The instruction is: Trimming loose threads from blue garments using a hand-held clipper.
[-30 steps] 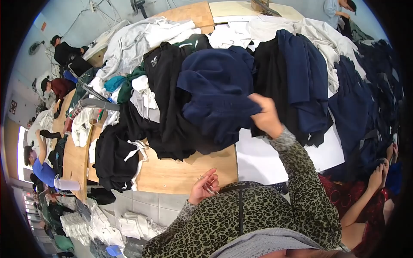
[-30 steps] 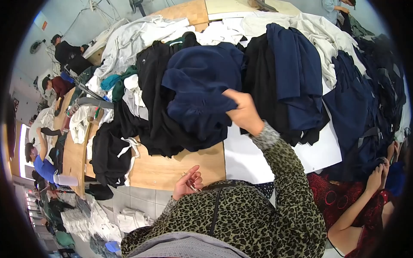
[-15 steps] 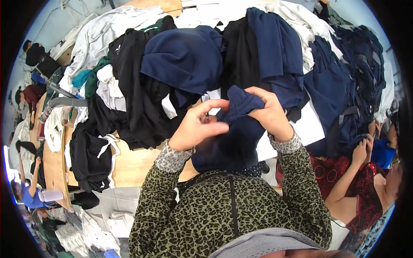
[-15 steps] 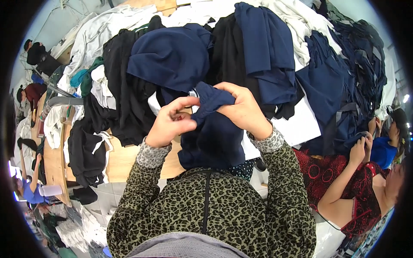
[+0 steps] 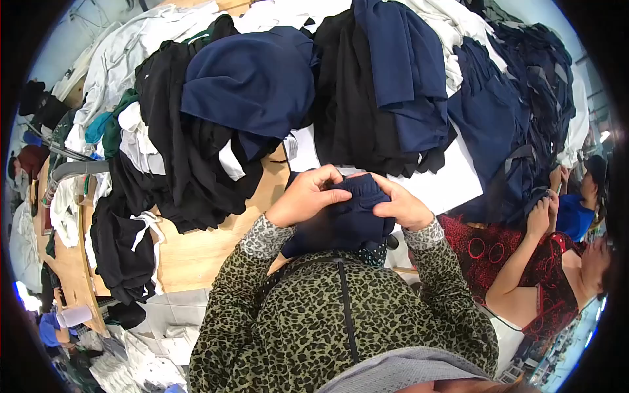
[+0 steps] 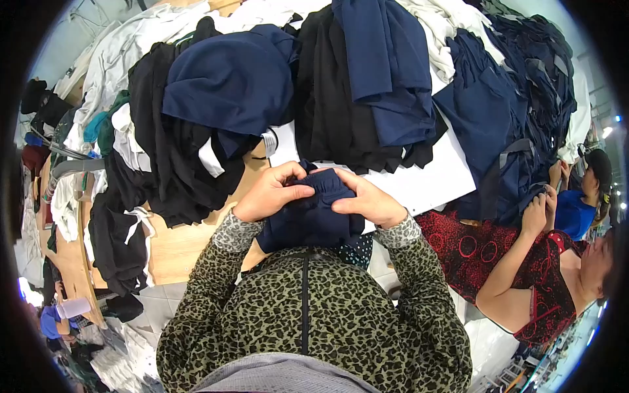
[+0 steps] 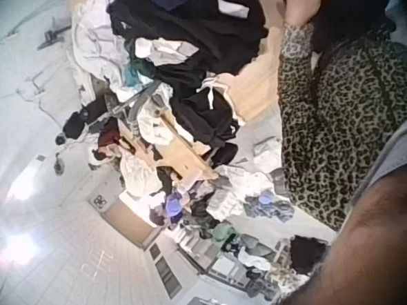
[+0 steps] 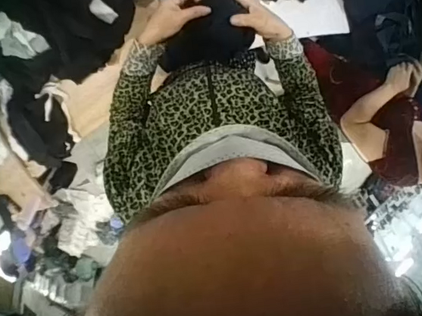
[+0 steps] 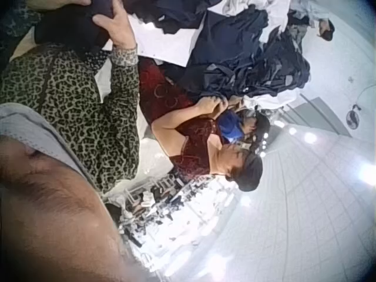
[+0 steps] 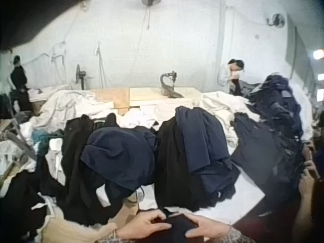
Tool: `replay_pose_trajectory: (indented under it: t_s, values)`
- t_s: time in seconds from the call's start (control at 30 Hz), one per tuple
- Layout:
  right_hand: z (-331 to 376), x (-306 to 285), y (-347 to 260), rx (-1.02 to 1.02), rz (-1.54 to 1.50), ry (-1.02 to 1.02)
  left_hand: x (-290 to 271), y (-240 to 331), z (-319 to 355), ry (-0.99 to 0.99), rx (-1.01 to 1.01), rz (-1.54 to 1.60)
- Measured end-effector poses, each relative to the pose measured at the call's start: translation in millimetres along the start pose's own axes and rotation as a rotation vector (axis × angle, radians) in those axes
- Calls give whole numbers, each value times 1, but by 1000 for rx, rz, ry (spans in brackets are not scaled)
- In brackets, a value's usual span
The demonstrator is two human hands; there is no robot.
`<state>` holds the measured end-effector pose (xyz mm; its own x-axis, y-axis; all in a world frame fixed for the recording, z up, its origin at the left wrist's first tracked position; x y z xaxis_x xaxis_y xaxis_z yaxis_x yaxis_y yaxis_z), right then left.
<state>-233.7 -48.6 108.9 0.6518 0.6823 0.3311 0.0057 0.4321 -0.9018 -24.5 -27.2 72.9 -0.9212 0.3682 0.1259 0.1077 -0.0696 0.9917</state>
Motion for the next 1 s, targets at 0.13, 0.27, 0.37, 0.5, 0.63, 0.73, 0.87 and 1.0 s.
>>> replay_pose_trajectory:
  t_s: [0.13,0.27,0.37,0.5,0.63,0.73,0.87,1.0]
  values:
    - [-6,-12,0,-159,934,137,-12,18,1,-83,-53,-91]
    - [-8,-5,2,-362,445,144,-16,2,5,-382,-123,-218]
    - [-11,-16,5,-420,117,246,-15,-15,7,-411,-60,-283]
    - [-12,-25,14,-318,153,335,-27,-22,12,-249,67,-115]
    - [-8,-40,19,-13,536,176,-43,-1,16,-102,-194,-20]
    - [-6,-21,-2,152,659,-142,-52,4,21,-173,-311,24]
    - [-4,-36,-6,52,728,-311,-61,6,22,-220,-231,-197]
    - [5,-53,-7,129,578,-73,-81,5,31,-128,-193,-219]
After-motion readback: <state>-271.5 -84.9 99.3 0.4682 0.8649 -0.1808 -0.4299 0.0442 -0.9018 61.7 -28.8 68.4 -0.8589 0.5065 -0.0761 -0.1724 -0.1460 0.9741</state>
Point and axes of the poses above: each hand's wrist, its own z-axis away from the middle knuckle, its own x-axis out of the palm, y = z × x, the point moved 1 cm from there along -z, towards the middle knuckle
